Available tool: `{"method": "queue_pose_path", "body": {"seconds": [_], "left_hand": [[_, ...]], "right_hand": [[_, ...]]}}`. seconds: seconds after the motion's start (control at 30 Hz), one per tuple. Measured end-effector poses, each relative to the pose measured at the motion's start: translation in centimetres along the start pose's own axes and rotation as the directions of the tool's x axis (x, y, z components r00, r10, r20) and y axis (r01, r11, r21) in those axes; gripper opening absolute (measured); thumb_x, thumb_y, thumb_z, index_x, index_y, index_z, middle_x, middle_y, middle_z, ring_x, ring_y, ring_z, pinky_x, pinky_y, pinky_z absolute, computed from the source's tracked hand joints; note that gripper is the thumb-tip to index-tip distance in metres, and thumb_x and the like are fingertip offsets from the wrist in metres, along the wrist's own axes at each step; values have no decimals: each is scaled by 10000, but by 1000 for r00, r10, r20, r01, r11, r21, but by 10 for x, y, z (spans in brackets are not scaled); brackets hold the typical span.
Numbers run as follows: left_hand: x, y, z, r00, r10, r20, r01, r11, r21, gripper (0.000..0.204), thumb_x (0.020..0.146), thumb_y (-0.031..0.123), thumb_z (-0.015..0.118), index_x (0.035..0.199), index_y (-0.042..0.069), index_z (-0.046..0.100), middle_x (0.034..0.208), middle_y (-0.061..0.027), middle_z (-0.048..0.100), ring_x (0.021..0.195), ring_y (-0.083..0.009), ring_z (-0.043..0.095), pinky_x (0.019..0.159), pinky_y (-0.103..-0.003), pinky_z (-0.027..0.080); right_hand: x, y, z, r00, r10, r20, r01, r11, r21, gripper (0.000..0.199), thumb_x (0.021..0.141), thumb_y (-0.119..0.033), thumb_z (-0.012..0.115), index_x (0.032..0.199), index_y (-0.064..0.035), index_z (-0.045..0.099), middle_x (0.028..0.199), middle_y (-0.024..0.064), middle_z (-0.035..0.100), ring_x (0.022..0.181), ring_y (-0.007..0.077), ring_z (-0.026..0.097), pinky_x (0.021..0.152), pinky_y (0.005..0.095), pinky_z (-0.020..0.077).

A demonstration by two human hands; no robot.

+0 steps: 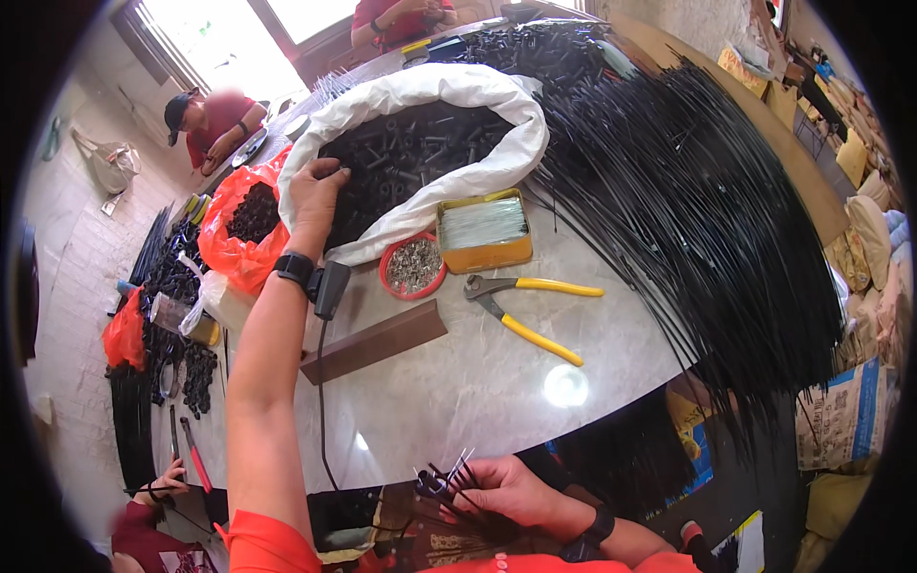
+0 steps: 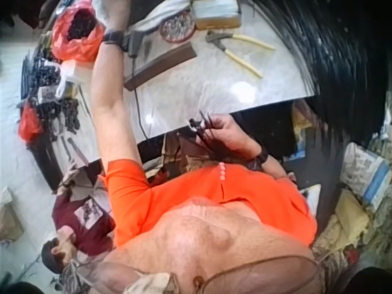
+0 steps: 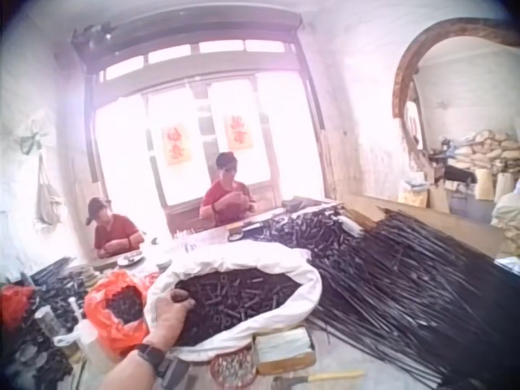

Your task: The person attaches metal ribs to a central hub and cuts excess wire using pliers at a workbench.

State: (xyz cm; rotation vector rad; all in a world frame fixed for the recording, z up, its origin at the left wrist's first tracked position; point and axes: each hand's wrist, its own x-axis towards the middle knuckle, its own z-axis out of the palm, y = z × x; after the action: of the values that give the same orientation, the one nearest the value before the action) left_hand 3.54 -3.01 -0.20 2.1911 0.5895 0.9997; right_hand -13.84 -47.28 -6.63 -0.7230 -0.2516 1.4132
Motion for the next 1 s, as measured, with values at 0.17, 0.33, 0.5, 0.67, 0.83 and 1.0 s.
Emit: {"method": "queue_pose_path", "body": {"seconds": [0.17, 0.33, 0.5, 0.67, 0.83, 1.0], "left_hand": [[-25, 26, -49, 997, -27, 72, 46, 956, -291, 208, 845, 171, 782, 990, 28, 746, 818, 27, 672, 706, -44, 563, 626, -194, 439], [-94, 66, -108, 861, -55, 506, 351, 784, -512, 239, 995, 209, 603, 1132, 13, 616, 1086, -83, 673, 911, -174, 683, 842, -321, 565], [-201, 116, -145, 722, -65, 689, 578, 603, -550, 259, 1044, 255, 498, 1139, 24, 566, 1103, -156, 681, 993, -296, 706, 878, -398, 578], [-264, 134, -162, 706, -88, 702, 623, 548, -558, 303, 1024, 235, 542, 1218, 3, 554, 1047, -174, 698, 951, -301, 718, 849, -387, 582], [-292, 144, -166, 733, -88, 674, 613, 514, -600, 342, 1017, 234, 560, 1264, -2, 550, 1029, -176, 705, 915, -288, 725, 823, -370, 584], [-304, 148, -165, 752, -92, 653, 581, 561, -590, 329, 1006, 259, 586, 1228, 16, 589, 995, -149, 719, 904, -238, 728, 788, -311, 573]], "right_hand": [[2, 9, -5, 996, -71, 47, 74, 996, -54, 177, 938, -82, 667, 1083, 20, 665, 938, 93, 725, 831, 124, 666, 738, 229, 503], [3, 12, -4, 990, -144, 2, 143, 983, -118, 201, 939, -153, 682, 1037, 22, 664, 926, 92, 718, 800, 118, 650, 705, 227, 485], [9, 24, -1, 979, -201, 43, 204, 975, -90, 177, 931, -145, 698, 1027, 0, 665, 902, 48, 696, 839, 156, 692, 739, 260, 525], [5, 29, 11, 978, -206, 37, 209, 971, -119, 142, 922, -118, 684, 1005, -4, 663, 891, 73, 700, 812, 180, 693, 735, 296, 544], [3, 29, 18, 981, -191, 13, 191, 973, -132, 127, 914, -88, 661, 987, 16, 649, 877, 138, 700, 776, 232, 701, 729, 362, 585], [3, 28, 22, 977, -208, 53, 213, 968, -135, 193, 906, -153, 703, 991, 11, 649, 883, 137, 701, 774, 234, 701, 727, 362, 586]]}}
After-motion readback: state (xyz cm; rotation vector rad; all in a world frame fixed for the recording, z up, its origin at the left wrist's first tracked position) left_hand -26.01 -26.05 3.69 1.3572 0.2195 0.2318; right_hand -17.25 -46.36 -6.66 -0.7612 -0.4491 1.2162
